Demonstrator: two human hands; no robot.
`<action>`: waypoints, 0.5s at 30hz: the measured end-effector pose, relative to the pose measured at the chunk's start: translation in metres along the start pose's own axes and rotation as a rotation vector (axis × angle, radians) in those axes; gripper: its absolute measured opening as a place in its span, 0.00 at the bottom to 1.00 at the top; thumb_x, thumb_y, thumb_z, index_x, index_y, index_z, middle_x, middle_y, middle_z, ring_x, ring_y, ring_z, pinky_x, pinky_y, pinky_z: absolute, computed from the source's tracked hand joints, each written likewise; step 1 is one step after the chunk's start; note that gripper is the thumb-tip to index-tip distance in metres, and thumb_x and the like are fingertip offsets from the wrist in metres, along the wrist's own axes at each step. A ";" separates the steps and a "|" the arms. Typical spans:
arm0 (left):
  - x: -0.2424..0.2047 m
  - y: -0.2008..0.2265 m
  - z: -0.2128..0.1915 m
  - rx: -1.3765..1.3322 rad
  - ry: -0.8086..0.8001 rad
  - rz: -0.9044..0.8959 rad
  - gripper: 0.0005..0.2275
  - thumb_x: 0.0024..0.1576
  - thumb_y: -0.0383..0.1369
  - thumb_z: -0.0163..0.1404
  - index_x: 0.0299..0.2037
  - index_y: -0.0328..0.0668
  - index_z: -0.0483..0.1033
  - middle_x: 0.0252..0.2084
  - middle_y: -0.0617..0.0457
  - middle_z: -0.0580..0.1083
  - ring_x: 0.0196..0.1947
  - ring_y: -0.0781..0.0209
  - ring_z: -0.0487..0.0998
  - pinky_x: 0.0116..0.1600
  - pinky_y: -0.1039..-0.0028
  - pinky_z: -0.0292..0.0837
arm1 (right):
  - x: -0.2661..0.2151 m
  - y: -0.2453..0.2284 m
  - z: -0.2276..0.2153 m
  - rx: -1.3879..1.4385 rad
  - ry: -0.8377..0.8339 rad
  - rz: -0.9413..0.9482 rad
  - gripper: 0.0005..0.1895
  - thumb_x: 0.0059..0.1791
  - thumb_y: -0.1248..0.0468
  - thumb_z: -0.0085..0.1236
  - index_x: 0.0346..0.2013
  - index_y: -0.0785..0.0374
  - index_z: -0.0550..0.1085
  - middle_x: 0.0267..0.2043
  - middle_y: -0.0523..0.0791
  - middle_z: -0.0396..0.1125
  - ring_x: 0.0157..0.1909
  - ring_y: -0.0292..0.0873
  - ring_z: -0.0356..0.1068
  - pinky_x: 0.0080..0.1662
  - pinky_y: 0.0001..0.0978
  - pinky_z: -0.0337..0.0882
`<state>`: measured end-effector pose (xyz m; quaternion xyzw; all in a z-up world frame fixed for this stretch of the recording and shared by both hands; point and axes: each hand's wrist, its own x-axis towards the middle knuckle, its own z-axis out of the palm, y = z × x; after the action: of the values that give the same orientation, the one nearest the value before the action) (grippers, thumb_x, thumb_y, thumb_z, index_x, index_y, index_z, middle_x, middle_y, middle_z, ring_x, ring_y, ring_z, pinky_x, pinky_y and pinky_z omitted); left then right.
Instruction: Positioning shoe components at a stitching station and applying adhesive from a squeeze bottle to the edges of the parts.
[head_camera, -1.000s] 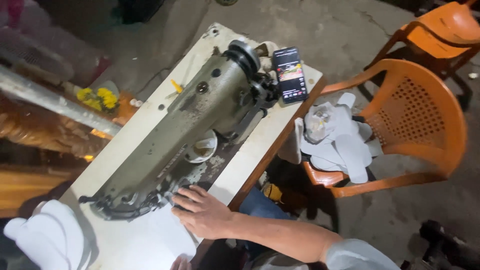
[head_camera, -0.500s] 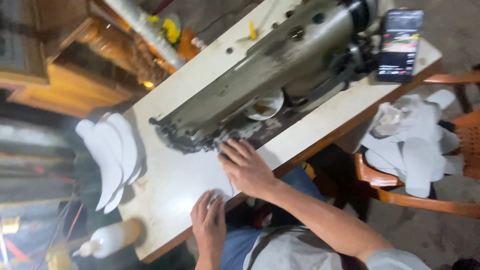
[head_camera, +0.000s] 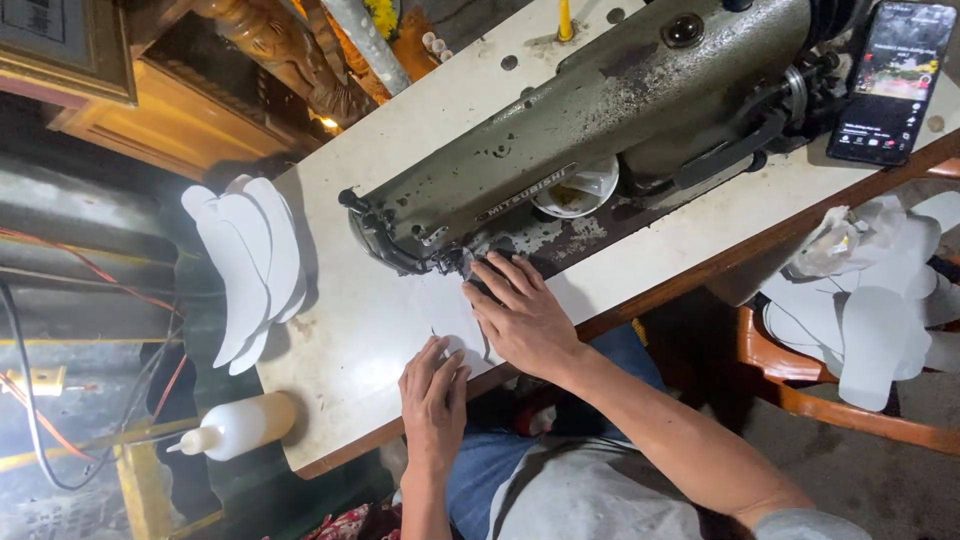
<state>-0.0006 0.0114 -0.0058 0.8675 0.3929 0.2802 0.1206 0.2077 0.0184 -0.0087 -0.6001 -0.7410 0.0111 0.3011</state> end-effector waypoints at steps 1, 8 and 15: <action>0.000 -0.002 0.000 0.000 0.000 0.000 0.09 0.61 0.27 0.53 0.50 0.39 0.76 0.59 0.44 0.73 0.64 0.43 0.71 0.62 0.56 0.66 | 0.000 0.000 0.000 0.000 0.000 0.000 0.21 0.57 0.59 0.48 0.63 0.62 0.71 0.72 0.52 0.58 0.75 0.55 0.51 0.72 0.56 0.52; 0.004 -0.009 0.002 0.016 -0.024 -0.018 0.11 0.61 0.29 0.54 0.52 0.40 0.76 0.64 0.44 0.70 0.67 0.41 0.68 0.64 0.54 0.65 | 0.000 0.000 0.001 0.003 -0.009 0.006 0.20 0.57 0.59 0.46 0.63 0.61 0.71 0.72 0.52 0.57 0.75 0.55 0.50 0.71 0.57 0.52; 0.007 -0.016 0.004 0.022 -0.001 0.002 0.14 0.61 0.30 0.55 0.57 0.42 0.74 0.66 0.43 0.68 0.69 0.42 0.66 0.66 0.54 0.64 | 0.000 0.000 0.001 0.012 -0.012 0.013 0.20 0.57 0.59 0.47 0.63 0.61 0.71 0.72 0.51 0.57 0.76 0.55 0.50 0.71 0.56 0.52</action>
<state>-0.0040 0.0274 -0.0131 0.8695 0.3948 0.2754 0.1108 0.2069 0.0188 -0.0097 -0.6030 -0.7388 0.0213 0.3002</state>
